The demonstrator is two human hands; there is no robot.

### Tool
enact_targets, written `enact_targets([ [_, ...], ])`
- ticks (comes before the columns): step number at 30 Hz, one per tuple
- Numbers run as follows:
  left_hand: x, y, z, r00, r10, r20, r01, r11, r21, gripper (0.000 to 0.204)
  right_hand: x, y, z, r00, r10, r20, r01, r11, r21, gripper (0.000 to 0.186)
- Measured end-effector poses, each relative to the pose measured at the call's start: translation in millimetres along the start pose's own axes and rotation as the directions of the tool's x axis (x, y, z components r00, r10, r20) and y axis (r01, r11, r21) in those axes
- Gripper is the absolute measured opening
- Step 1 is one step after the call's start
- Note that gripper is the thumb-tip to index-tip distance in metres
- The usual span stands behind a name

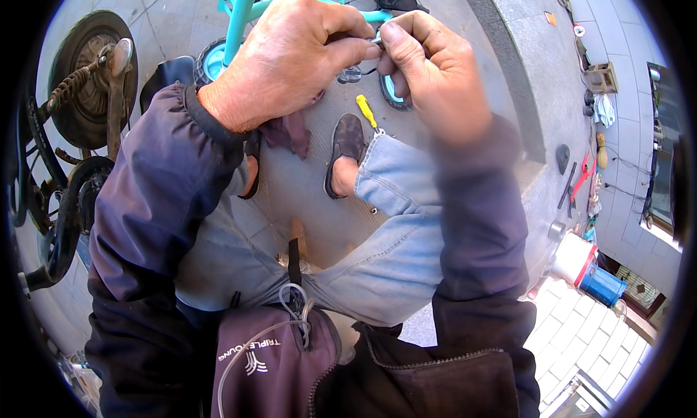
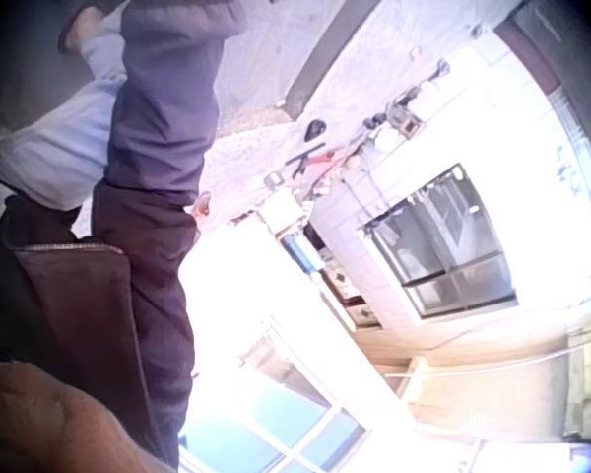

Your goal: The person is repairing a teal tricycle by hand. They manipulate a small metal component, possibly a cotter pin, and use a yellow-handled screwdriver to tighten a screw on the tricycle's wheel axle. The person is seated on a low stool during the process.

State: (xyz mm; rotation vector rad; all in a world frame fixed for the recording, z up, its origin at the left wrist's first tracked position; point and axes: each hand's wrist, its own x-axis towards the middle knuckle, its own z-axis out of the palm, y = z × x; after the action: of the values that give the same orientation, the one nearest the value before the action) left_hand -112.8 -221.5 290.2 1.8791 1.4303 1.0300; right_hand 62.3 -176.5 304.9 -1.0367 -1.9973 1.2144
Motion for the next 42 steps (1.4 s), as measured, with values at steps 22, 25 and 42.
enact_targets([
  [22, -3, -5, 0, 0.998, 0.055, 0.027, -0.051, 0.992, -0.113, 0.016, 1, -3, -2, 0.998, -0.029, 0.047, 0.033, 0.996, -0.086, 0.016],
  [25, -2, -2, 0, 0.996, 0.062, 0.061, -0.055, 0.992, -0.114, 0.017, 0, -3, -3, 0.995, -0.082, 0.05, 0.086, 0.993, -0.086, 0.016],
  [42, -2, 0, -2, 0.979, 0.186, 0.085, -0.187, 0.982, -0.001, 0.013, -1, -3, -4, 0.957, -0.276, 0.091, 0.289, 0.875, -0.389, 0.019],
])
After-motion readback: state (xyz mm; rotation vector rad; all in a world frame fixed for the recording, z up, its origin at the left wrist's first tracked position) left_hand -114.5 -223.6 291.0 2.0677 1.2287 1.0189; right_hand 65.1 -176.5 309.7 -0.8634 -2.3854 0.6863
